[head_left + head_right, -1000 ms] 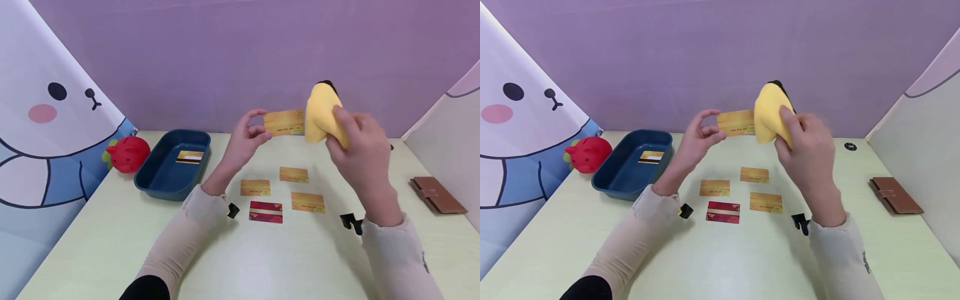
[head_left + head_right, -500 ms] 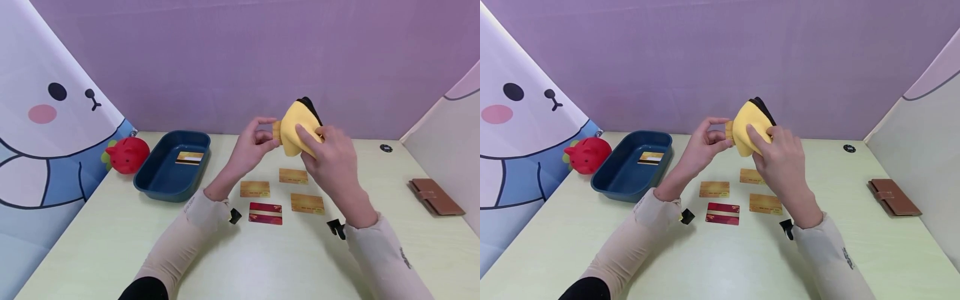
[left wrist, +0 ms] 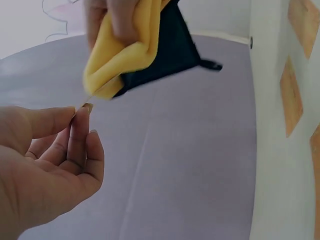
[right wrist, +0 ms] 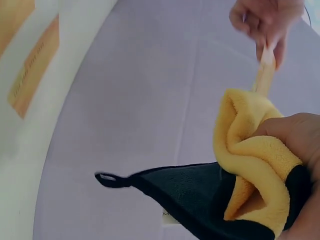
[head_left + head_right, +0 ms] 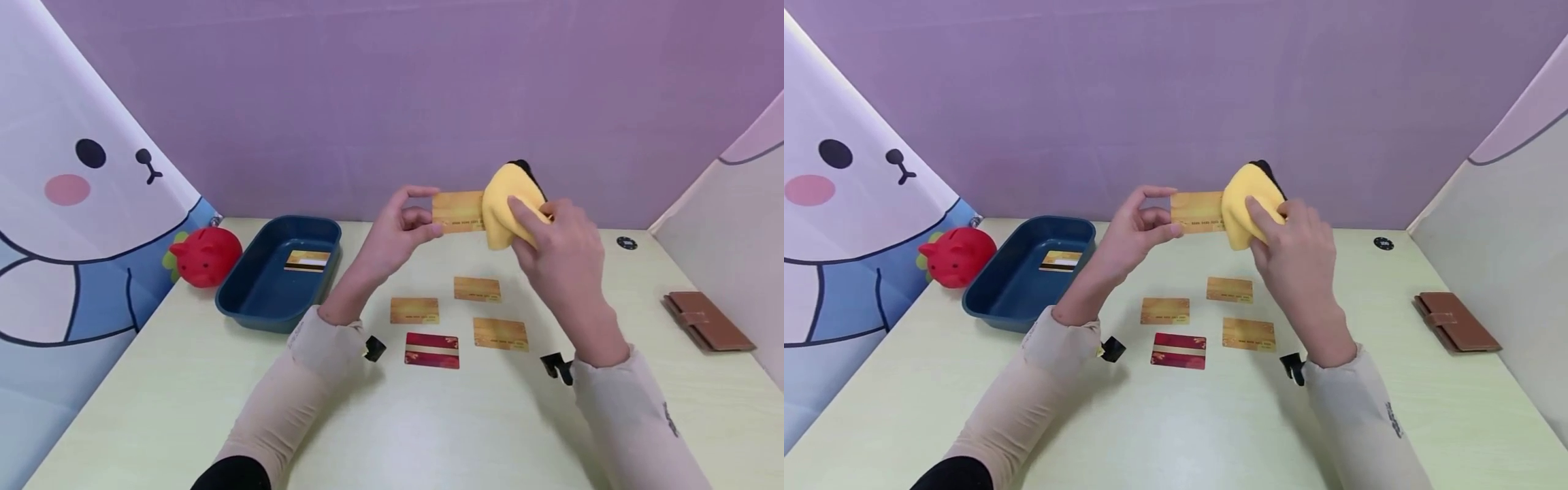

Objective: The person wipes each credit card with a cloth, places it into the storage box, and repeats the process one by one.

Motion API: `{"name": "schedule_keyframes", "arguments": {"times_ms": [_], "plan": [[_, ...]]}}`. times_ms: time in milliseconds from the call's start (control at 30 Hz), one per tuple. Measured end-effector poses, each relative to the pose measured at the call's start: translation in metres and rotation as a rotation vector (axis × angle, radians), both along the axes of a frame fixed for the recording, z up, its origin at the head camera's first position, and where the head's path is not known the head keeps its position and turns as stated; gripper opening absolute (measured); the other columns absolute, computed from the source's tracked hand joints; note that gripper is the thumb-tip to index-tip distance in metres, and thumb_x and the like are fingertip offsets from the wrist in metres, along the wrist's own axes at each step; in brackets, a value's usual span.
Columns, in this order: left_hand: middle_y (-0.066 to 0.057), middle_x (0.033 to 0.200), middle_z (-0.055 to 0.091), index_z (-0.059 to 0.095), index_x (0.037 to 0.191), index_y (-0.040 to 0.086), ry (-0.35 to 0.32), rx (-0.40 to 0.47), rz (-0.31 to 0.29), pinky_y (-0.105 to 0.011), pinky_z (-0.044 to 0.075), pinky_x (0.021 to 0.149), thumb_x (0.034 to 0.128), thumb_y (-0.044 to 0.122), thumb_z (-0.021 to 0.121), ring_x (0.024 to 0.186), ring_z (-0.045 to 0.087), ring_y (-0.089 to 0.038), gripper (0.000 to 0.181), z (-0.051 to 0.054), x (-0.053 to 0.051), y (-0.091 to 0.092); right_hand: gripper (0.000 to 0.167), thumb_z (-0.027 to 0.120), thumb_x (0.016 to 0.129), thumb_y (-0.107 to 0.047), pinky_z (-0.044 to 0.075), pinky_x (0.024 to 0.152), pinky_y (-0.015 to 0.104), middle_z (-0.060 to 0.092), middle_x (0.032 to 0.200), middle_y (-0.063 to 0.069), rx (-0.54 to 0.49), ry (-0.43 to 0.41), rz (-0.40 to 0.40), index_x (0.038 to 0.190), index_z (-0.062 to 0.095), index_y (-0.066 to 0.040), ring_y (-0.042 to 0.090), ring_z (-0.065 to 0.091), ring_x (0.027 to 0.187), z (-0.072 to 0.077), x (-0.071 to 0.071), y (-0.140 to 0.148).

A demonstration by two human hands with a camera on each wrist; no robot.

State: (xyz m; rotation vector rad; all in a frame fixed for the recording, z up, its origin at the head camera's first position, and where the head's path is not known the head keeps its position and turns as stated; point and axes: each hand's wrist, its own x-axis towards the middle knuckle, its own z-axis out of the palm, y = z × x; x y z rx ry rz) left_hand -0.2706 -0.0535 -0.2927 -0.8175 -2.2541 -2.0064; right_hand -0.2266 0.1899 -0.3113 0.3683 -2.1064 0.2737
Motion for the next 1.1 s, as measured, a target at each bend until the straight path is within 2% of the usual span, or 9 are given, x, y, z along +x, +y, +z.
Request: {"name": "schedule_keyframes", "arguments": {"times_ms": [200,367,467,633,833,933,1033,1100], "plan": [[-0.007,0.088,0.068,0.049,0.138,0.013,-0.007,0.011,0.025,-0.028,0.050,0.084,0.0949,0.003,0.066,0.088,0.062,-0.018,0.048,0.000,-0.003,-0.006,0.042,0.060,0.087,-0.008,0.041,0.057,0.059,0.059,0.100,0.028,-0.074,-0.031,-0.031,0.127,0.070,-0.018,0.046,0.054,0.080,0.005,-0.002,0.012],[-0.008,0.086,0.067,0.050,0.137,0.012,0.005,0.001,0.052,-0.028,0.048,0.076,0.0944,0.000,0.066,0.082,0.060,-0.018,0.047,-0.003,-0.004,-0.005,0.043,0.059,0.086,-0.006,0.040,0.057,0.060,0.060,0.098,0.026,-0.095,0.024,0.016,0.125,0.071,-0.020,0.045,0.054,0.081,0.010,0.001,0.004],[-0.008,0.087,0.068,0.050,0.137,0.013,0.020,-0.030,0.070,-0.027,0.047,0.073,0.0948,0.001,0.066,0.081,0.061,-0.019,0.047,-0.005,-0.004,-0.002,0.043,0.060,0.085,-0.005,0.040,0.057,0.057,0.060,0.097,0.026,-0.069,0.038,0.060,0.125,0.071,-0.019,0.044,0.054,0.079,0.012,0.002,-0.004],[-0.011,0.090,0.071,0.051,0.137,0.015,0.044,-0.083,0.087,-0.026,0.047,0.069,0.0948,0.004,0.067,0.083,0.064,-0.023,0.046,-0.007,-0.002,0.003,0.044,0.063,0.085,-0.005,0.041,0.059,0.053,0.059,0.097,0.026,-0.018,0.010,0.120,0.126,0.069,-0.018,0.043,0.053,0.077,0.010,0.003,-0.015],[-0.013,0.094,0.073,0.050,0.137,0.013,0.058,-0.097,0.060,-0.025,0.050,0.074,0.0946,0.004,0.067,0.088,0.069,-0.022,0.047,-0.010,-0.001,0.012,0.042,0.068,0.086,-0.006,0.043,0.059,0.052,0.058,0.097,0.028,0.039,-0.039,0.119,0.127,0.068,-0.015,0.043,0.053,0.075,0.006,0.003,-0.022],[-0.013,0.095,0.074,0.048,0.137,0.012,0.055,-0.093,0.043,-0.025,0.051,0.078,0.0951,0.003,0.066,0.093,0.071,-0.026,0.047,-0.012,0.000,0.014,0.042,0.070,0.087,-0.007,0.044,0.059,0.051,0.058,0.097,0.028,0.058,-0.062,0.110,0.127,0.067,-0.015,0.042,0.053,0.074,0.004,0.003,-0.024],[-0.014,0.095,0.073,0.048,0.136,0.011,0.057,-0.087,0.047,-0.025,0.050,0.075,0.0951,0.002,0.066,0.093,0.070,-0.029,0.046,-0.013,0.000,0.014,0.042,0.072,0.086,-0.007,0.045,0.060,0.050,0.058,0.098,0.028,0.070,-0.067,0.109,0.127,0.068,-0.015,0.042,0.053,0.075,0.002,0.002,-0.027],[-0.014,0.095,0.073,0.048,0.136,0.011,0.051,-0.083,0.043,-0.024,0.049,0.073,0.0951,0.002,0.065,0.090,0.069,-0.027,0.046,-0.013,-0.001,0.013,0.042,0.073,0.086,-0.007,0.046,0.060,0.050,0.058,0.099,0.028,0.078,-0.067,0.109,0.127,0.068,-0.016,0.043,0.054,0.076,0.001,0.001,-0.029]]}}
